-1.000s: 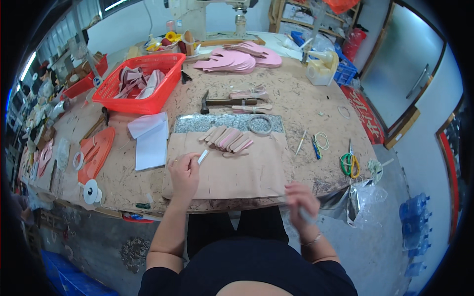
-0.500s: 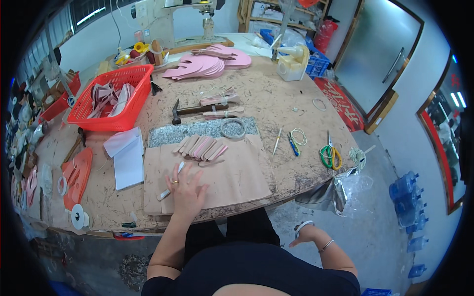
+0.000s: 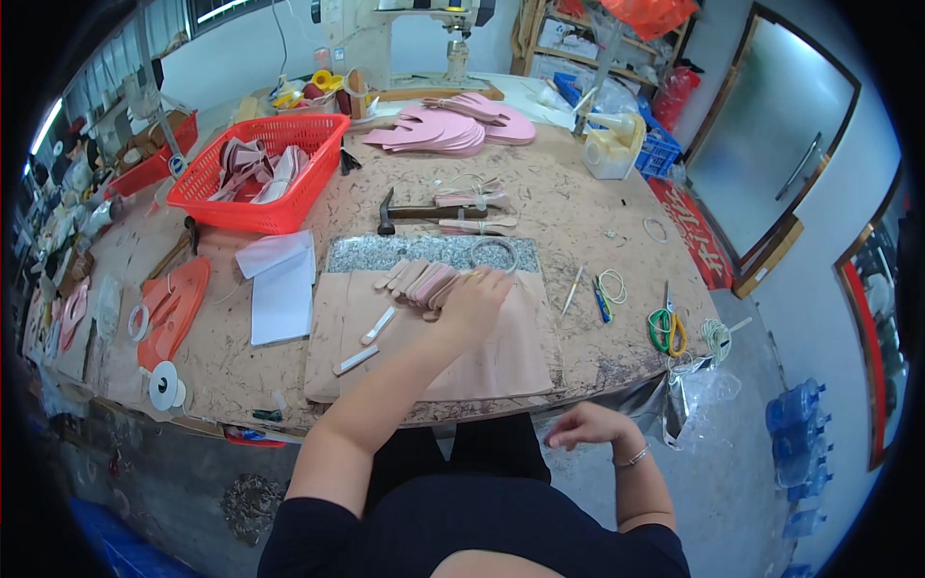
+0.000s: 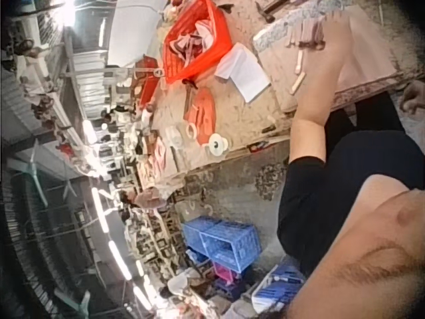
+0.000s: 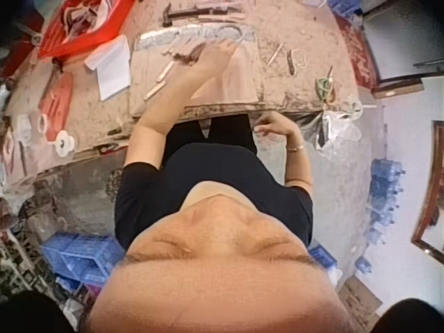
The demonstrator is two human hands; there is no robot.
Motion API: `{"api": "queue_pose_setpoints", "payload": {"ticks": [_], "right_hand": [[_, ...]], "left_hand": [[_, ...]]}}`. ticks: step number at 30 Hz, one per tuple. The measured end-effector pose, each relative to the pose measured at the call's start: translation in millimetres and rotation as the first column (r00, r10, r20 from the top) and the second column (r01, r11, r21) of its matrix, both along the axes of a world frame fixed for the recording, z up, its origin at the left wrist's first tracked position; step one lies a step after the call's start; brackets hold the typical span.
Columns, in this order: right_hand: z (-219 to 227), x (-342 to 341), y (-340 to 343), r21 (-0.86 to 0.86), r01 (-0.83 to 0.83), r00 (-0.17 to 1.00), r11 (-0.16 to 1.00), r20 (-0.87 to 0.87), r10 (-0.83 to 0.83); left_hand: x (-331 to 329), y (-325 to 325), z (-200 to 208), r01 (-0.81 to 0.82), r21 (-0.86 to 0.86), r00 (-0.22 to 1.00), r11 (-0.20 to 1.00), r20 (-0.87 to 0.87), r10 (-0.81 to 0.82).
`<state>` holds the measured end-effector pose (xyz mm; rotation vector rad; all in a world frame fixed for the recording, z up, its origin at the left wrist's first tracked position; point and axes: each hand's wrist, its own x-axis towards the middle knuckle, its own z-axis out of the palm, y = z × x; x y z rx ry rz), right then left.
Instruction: The person repeatedly picks up small pink and beige shoe components and white elastic strips at a workbench. They fold and arrange the strips alongside the parts, placing them in neat rows on the table. The process continues throughout the clip without visible final assembly or packaging.
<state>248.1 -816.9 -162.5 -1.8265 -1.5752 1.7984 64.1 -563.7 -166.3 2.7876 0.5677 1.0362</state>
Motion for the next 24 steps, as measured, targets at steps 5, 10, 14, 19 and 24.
{"api": "queue_pose_setpoints", "payload": {"ticks": [5,10,14,19,24], "right_hand": [[12,-37,31,0.24,0.585,0.723,0.775,-0.588,-0.364],[-4,-60,47,0.137,0.908,0.304,0.396,-0.866,-0.397],[-2,-89,63,-0.059,0.938,0.053,0.342,-0.949,-0.311],[25,-118,75,-0.504,0.798,-0.314,0.331,-0.816,-0.485],[-8,-115,71,0.601,0.784,0.614,0.157,-0.713,-0.338]], "left_hand": [[55,25,-7,-0.151,0.026,0.901,0.988,-0.408,0.148],[0,-49,12,0.121,0.382,0.992,0.916,-0.069,-0.103],[-55,-81,5,0.249,0.346,0.967,0.905,-0.032,-0.254],[-81,-103,-11,0.239,0.341,0.97,0.909,-0.052,-0.236],[-91,-122,-9,0.366,-0.633,0.89,0.682,0.453,-0.056]]}}
